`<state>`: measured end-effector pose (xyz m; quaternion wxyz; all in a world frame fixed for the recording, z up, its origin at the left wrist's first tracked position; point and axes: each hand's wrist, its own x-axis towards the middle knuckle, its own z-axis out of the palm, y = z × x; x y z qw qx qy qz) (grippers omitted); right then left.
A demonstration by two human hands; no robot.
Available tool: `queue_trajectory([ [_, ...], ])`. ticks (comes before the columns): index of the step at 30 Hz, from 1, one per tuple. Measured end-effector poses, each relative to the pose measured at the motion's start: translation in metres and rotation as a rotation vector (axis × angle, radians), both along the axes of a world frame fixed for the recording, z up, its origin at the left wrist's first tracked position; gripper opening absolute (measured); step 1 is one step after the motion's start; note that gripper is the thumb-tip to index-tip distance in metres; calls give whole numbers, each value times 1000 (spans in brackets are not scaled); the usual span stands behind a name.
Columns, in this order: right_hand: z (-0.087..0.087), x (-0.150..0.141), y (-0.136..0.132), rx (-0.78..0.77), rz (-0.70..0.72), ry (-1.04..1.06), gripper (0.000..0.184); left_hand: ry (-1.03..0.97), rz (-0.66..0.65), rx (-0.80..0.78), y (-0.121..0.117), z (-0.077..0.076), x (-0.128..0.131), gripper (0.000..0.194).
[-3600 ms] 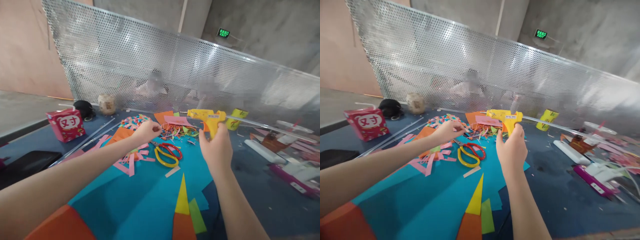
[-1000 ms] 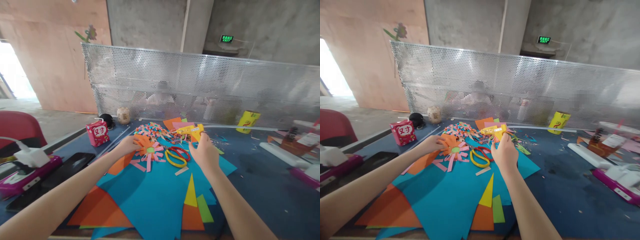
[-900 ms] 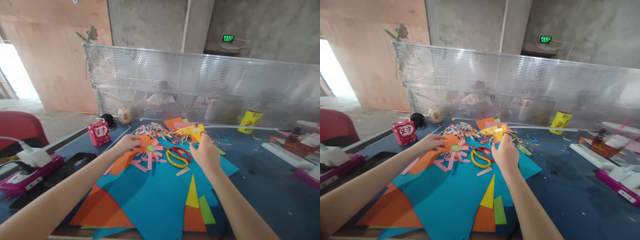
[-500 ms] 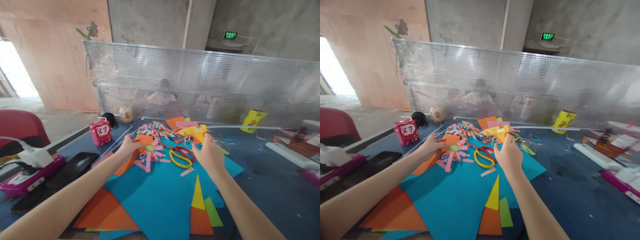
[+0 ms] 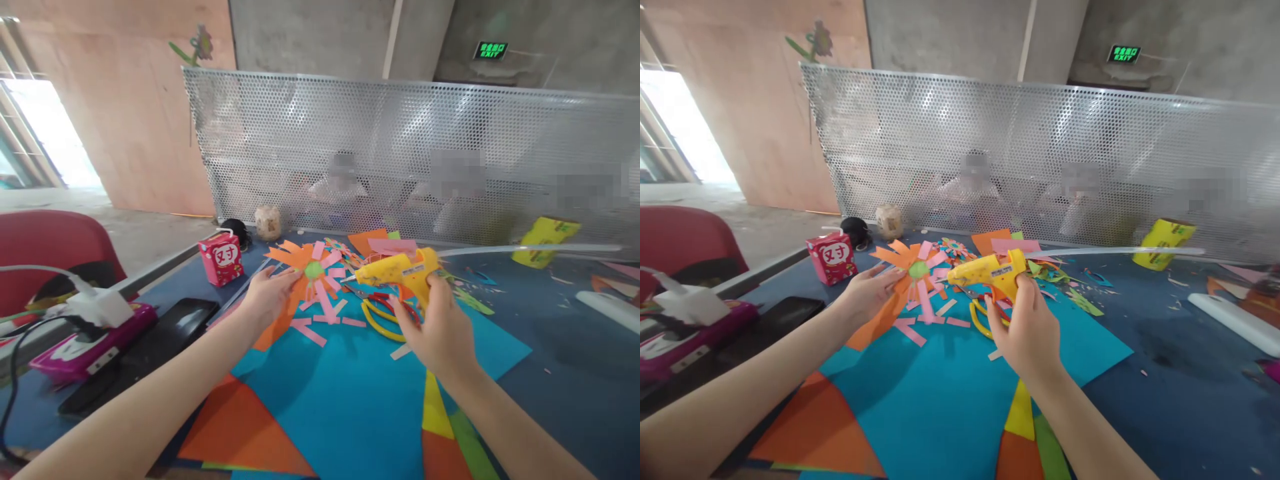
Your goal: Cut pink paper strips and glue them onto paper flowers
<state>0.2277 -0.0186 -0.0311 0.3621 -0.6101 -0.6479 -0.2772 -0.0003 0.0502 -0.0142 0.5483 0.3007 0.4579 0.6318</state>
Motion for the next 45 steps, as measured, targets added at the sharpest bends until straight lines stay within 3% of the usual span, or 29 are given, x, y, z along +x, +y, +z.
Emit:
queue_trajectory([
  [5,-5,-4,1,131,85,-177,34,-100,-41,82,-7,-3,3,44],
  [10,-7,-3,6,166,102,-271,33,-29,-58,74,-14,-2,5,37],
  [29,-11,-3,6,142,79,-343,33,9,-99,90,-20,-3,10,61],
  [45,-10,-4,6,132,87,-342,29,13,-70,46,-21,-1,9,46],
])
